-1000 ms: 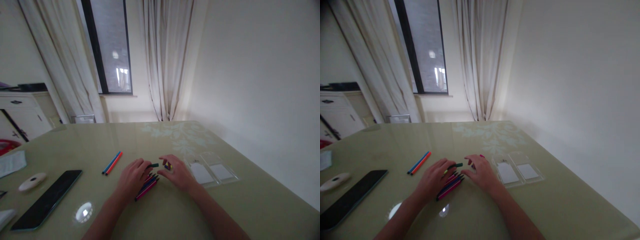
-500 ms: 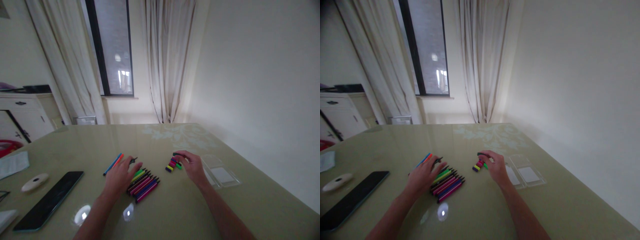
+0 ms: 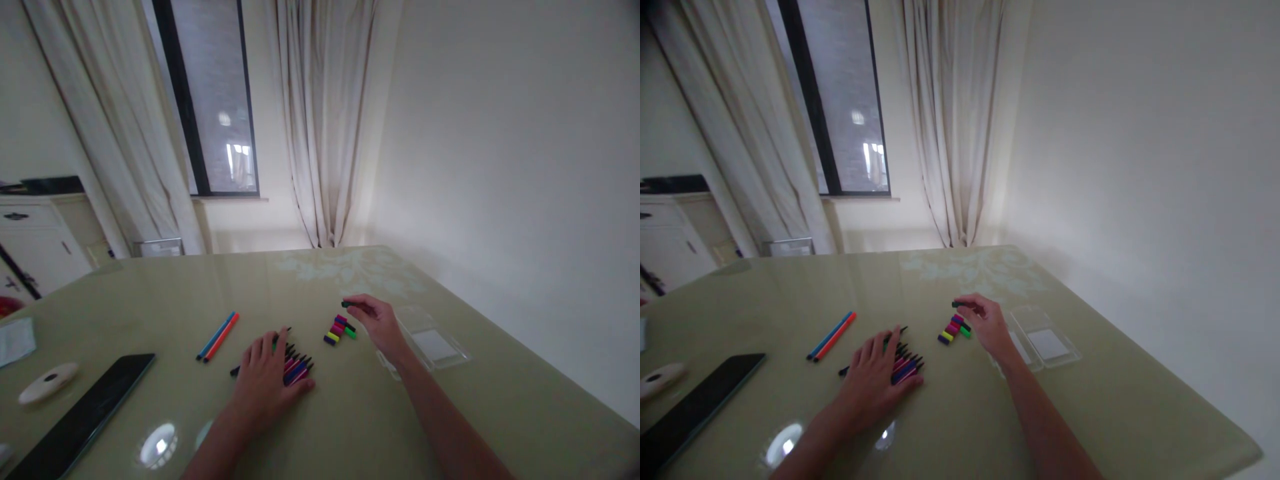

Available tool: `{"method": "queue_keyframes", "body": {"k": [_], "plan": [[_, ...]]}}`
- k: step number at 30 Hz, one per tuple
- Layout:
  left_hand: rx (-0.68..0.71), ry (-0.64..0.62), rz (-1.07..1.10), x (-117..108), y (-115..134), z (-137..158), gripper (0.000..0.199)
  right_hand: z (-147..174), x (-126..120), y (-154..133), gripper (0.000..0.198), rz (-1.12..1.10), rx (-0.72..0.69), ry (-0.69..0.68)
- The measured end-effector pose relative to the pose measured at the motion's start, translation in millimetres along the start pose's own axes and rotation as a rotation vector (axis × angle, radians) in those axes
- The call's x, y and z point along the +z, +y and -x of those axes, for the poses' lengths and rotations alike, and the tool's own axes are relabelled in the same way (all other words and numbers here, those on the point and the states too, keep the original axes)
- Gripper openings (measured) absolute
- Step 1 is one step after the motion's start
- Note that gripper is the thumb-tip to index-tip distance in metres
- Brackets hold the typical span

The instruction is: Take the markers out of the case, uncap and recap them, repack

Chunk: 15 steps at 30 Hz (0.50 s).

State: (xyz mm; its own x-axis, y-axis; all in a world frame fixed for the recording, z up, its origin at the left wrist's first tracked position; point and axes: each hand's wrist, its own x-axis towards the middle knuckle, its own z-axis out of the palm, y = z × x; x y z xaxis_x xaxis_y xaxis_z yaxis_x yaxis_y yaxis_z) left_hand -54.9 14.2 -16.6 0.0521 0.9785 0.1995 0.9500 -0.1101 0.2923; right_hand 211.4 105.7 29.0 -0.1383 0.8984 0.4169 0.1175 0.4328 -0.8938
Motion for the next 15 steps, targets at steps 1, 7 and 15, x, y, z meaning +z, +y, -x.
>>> {"method": "queue_keyframes", "body": {"k": [1,7,15], "plan": [[0.004,0.010,-0.009,4,3,1,0.100,0,0,2,0.032,-0.008,0.012,-0.008],[-0.038,-0.028,-0.074,13,0,-3,0.109,0,0,7,0.028,0.069,0.046,-0.062],[-0.135,-0.059,-0.151,6,-19,-12,0.109,0,-15,1,0.008,0.519,0.000,-0.183]]}}
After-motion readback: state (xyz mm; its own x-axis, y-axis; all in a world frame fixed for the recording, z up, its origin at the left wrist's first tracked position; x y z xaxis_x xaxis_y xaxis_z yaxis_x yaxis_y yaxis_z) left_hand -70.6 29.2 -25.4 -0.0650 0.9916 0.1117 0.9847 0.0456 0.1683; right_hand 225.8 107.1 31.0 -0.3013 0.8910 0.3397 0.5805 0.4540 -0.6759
